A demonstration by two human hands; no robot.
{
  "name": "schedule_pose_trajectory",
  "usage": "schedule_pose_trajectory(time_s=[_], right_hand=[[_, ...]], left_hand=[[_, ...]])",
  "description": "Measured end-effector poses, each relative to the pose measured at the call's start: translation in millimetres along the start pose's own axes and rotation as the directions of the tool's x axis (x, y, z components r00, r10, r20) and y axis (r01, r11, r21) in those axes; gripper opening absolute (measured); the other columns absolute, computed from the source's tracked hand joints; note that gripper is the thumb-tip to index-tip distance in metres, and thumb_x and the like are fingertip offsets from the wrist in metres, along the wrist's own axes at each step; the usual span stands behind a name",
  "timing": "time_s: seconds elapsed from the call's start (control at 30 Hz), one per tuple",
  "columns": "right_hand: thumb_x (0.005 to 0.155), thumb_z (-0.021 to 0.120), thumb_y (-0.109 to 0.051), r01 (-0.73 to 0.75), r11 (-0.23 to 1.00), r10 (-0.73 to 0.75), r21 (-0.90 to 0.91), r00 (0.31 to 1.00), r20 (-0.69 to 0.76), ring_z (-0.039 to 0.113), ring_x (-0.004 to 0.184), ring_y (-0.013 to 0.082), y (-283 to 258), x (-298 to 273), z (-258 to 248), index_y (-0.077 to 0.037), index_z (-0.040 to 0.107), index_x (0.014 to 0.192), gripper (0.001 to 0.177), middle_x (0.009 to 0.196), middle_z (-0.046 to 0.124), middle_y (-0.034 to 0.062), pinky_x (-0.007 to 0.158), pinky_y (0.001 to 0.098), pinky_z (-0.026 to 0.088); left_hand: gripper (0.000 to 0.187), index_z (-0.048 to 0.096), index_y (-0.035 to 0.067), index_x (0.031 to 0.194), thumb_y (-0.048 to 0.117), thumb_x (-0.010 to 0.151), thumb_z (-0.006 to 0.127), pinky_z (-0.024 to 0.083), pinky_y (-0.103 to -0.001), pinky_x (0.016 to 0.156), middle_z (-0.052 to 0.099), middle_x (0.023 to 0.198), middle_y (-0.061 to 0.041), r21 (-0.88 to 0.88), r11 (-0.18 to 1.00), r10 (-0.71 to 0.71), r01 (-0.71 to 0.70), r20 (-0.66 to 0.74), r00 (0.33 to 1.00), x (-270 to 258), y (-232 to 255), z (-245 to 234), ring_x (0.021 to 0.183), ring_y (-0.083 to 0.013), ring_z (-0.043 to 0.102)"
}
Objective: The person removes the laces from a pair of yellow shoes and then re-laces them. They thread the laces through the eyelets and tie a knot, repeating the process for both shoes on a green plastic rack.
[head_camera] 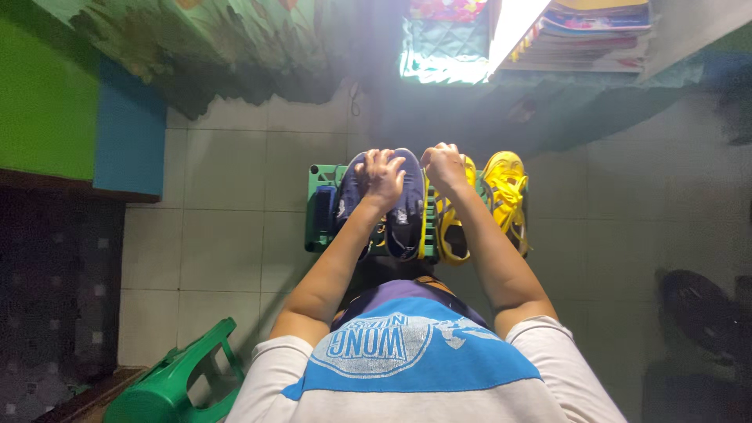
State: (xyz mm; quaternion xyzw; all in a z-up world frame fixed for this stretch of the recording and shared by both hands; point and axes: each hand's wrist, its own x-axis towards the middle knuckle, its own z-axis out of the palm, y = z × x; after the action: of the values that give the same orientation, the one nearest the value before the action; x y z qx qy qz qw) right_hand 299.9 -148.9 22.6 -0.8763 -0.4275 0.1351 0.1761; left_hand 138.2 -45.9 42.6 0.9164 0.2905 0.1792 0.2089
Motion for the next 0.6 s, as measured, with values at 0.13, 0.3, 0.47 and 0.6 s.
schedule_pose_trajectory(time_s=[0.13,0.3,0.47,0.6], right_hand=[[0.083,0.069,-0.016,0.040,0.978,-0.024,-0.204,0.997,0.078,0.054,0.123,0.0301,9.9,-1.3,-6.3,-0.021,0.081,0.094,0.016,0.116,0.069,0.0057,0.100,0.0522,0.041],[0.080,0.072,-0.025,0.084,0.932,0.026,-0.352,0.954,0.299,0.052,0.126,0.0296,7.0,7.3,-15.1,-0.021,0.080,0.097,0.020,0.120,0.067,0.0068,0.100,0.0547,0.038],[0.083,0.070,-0.023,0.107,0.928,0.036,-0.356,0.928,0.371,0.053,0.127,0.0288,6.7,15.1,-11.5,-0.023,0.079,0.103,0.022,0.120,0.067,0.0064,0.103,0.0561,0.036],[0.083,0.069,-0.020,0.118,0.943,-0.015,-0.312,0.949,0.315,0.055,0.124,0.0291,14.8,19.5,-6.4,-0.019,0.079,0.099,0.019,0.118,0.068,0.0077,0.101,0.0557,0.038]], left_hand=[[0.032,0.076,0.022,0.113,0.026,0.081,0.077,0.022,-0.072,0.111,0.058,0.140,-0.003,-0.021,0.999,-0.035,0.040,0.179,0.983,11.2,23.2,16.5,0.144,-0.0366,0.033],[0.042,0.073,0.019,0.119,0.031,0.079,0.077,0.000,-0.083,0.111,0.047,0.153,-0.005,0.068,0.995,-0.093,0.071,0.420,0.903,20.1,44.1,23.4,0.154,-0.0379,0.013],[0.061,0.067,0.017,0.126,0.032,0.068,0.079,-0.002,-0.085,0.107,0.043,0.156,-0.006,0.172,0.985,-0.105,0.028,0.456,0.884,17.8,51.2,31.7,0.152,-0.0374,0.010],[0.057,0.067,0.015,0.126,0.031,0.073,0.078,0.000,-0.084,0.107,0.044,0.155,-0.007,0.148,0.988,-0.103,0.042,0.436,0.894,14.6,44.5,40.3,0.152,-0.0377,0.014]])
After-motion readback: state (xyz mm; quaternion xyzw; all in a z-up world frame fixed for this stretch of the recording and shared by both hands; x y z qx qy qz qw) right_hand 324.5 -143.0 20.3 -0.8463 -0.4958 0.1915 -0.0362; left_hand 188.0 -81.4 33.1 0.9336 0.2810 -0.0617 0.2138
